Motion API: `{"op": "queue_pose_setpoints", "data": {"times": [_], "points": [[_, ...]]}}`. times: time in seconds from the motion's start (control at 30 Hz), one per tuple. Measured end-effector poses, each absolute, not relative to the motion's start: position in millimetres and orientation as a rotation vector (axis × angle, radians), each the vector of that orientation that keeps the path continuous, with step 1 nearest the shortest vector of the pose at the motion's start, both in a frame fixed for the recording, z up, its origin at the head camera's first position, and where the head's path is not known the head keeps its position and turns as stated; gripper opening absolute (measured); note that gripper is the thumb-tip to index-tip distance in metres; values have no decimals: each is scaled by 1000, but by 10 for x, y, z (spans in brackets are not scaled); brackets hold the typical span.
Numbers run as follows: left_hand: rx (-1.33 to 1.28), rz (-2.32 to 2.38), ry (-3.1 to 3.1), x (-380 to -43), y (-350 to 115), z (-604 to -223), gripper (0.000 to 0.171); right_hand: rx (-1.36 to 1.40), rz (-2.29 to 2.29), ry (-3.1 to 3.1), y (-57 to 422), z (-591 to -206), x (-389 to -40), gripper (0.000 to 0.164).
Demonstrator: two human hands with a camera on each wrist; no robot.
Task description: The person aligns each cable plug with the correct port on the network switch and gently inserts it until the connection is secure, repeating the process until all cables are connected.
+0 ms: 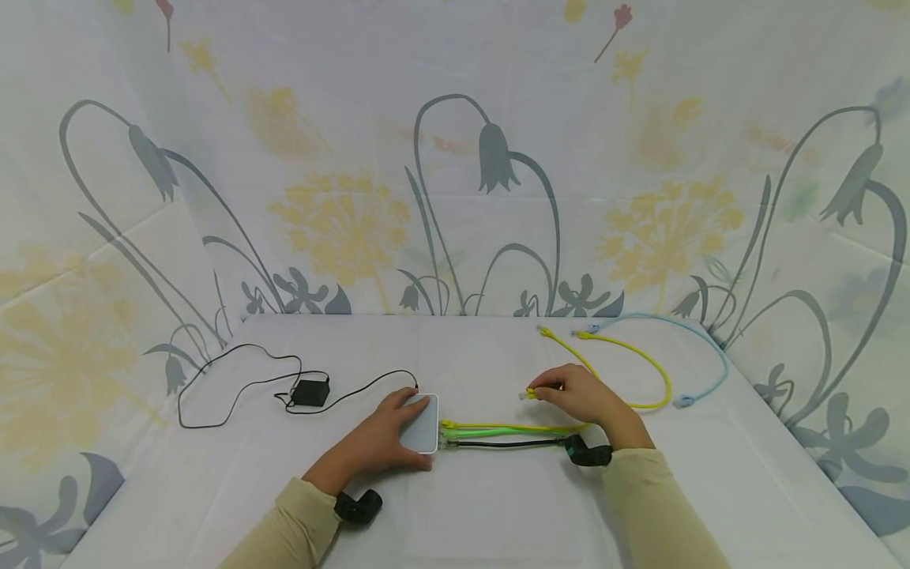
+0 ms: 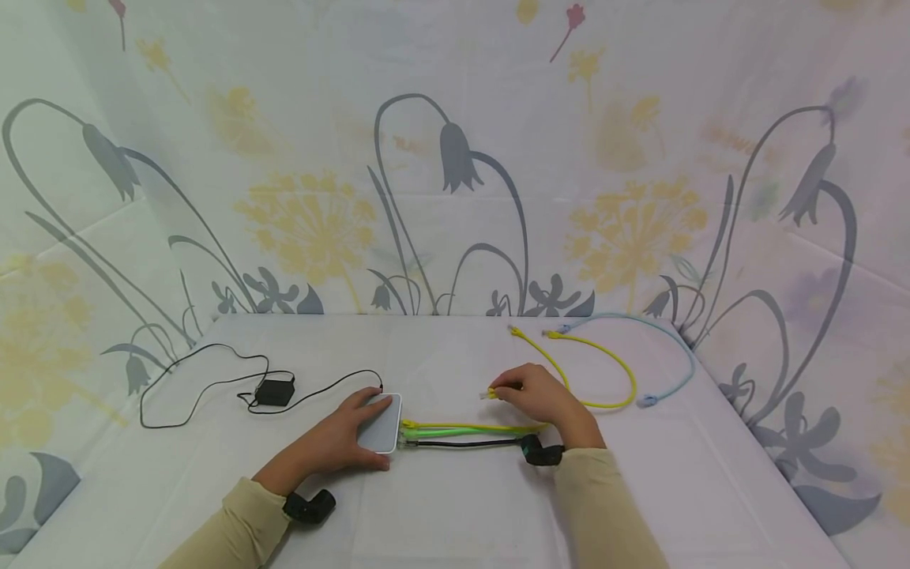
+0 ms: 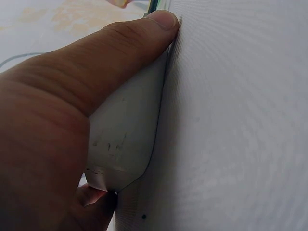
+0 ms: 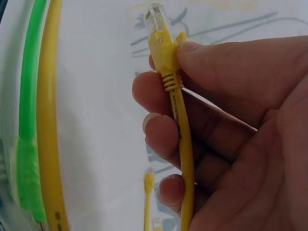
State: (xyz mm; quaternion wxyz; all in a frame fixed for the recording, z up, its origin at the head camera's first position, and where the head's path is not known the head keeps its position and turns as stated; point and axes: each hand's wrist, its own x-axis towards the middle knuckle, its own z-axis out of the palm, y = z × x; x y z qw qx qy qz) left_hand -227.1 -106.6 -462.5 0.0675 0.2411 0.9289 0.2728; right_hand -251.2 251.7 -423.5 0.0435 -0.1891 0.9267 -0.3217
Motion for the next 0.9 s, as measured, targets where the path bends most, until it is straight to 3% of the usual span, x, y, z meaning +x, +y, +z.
{"op": "queue_pose_setpoints", "data": {"times": [0.9], "points": [[735, 832, 2805, -2245, -1062, -4597, 98, -739, -983, 2779, 2181, -4261, -2450, 15]]}}
